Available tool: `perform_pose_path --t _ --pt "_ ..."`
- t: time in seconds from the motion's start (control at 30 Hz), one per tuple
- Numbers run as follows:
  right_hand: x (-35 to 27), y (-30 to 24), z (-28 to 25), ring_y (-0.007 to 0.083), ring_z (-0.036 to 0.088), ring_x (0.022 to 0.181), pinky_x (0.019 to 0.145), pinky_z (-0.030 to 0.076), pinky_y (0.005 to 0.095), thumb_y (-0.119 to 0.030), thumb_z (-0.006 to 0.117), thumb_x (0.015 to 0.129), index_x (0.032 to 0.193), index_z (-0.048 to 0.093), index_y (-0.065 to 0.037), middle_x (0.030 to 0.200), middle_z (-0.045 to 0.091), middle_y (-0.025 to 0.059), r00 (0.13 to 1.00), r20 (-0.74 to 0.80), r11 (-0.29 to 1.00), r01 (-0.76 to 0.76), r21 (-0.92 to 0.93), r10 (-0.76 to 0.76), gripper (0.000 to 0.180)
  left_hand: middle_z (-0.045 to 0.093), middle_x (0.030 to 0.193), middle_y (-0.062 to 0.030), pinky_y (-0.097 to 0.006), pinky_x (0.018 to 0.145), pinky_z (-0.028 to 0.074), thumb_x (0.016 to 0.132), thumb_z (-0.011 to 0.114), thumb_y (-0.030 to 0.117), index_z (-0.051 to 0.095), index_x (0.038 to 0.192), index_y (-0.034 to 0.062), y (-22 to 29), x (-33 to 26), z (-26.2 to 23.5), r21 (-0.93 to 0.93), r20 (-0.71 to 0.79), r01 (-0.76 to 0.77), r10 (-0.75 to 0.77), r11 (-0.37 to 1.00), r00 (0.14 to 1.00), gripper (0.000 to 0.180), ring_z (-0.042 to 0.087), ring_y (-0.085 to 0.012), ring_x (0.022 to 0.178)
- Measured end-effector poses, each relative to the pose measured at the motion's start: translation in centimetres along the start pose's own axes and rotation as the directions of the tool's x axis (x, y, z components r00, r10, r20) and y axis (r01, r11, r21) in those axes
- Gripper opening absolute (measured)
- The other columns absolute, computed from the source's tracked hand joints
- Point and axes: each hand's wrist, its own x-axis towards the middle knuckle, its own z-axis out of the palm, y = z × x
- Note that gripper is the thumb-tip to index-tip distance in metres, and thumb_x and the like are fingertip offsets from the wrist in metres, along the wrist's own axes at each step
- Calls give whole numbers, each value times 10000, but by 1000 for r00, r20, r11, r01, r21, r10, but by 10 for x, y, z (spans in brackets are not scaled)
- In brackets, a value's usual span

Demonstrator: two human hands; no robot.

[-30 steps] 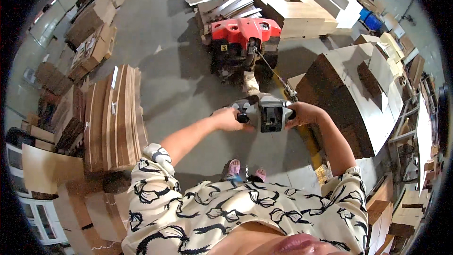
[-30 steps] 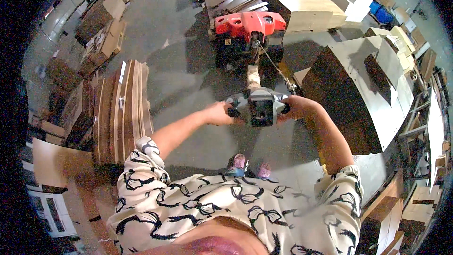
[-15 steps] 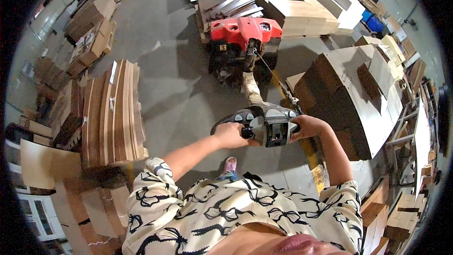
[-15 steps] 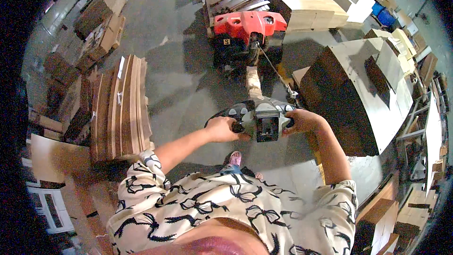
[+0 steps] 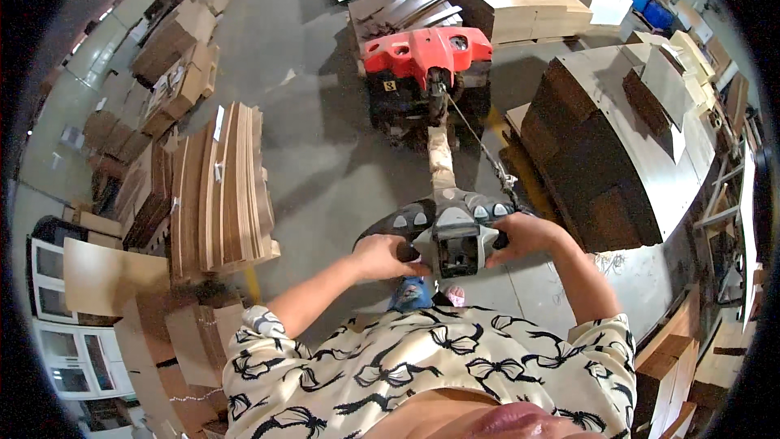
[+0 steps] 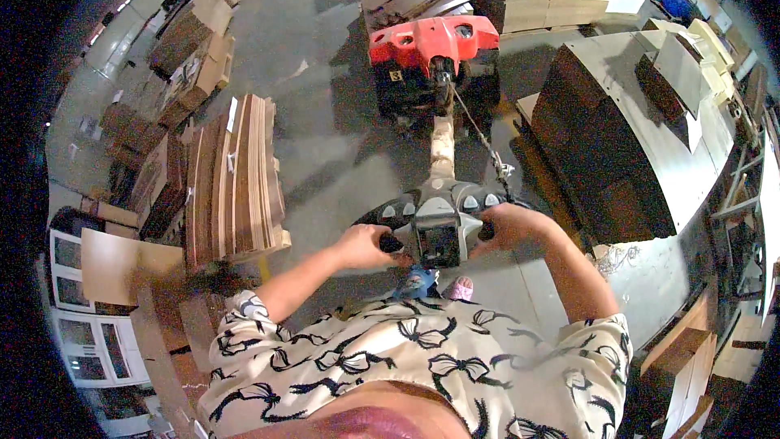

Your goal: The person operates a motorized pallet jack by holding the control handles and maneuvering through a warehouse, passing by numerous stacks of cardboard boxes and wooden furniture panels.

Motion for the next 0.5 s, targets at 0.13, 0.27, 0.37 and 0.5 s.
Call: perform_pose_path --t 0.13,0.27,0.37,0.5 --pt "-1 -10 13 292 609 868 764 464 364 -376 771 671 1012 615 -36 920 645 169 998 -37 995 37 -89 -41 506 656 875 -127 -376 751 479 561 652 709 649 882 81 0 -18 0 -43 -24 13 -14 999 1000 706 621 -298 848" --pt "10 -31 27 313 599 875 762 463 363 -386 779 658 1014 610 -47 919 639 162 1000 -10 983 -9 -184 7 519 657 873 -123 -377 756 479 561 654 707 650 874 92 -31 -25 13 -43 -73 18 -21 999 997 690 625 -290 845" --pt "22 -19 53 346 611 839 728 476 394 -544 727 639 937 637 -46 872 640 186 979 -152 983 117 -144 -139 587 651 875 -131 -396 768 473 557 640 730 638 884 100 -47 -22 14 66 -89 18 -12 998 996 710 618 -295 870" --pt "23 -24 74 338 613 844 733 479 386 -504 741 642 958 637 -72 888 646 164 987 -160 986 -26 -167 -1 545 641 916 -142 -405 783 468 554 634 740 620 911 86 -69 -23 20 53 -55 -31 34 998 998 745 607 -311 893"
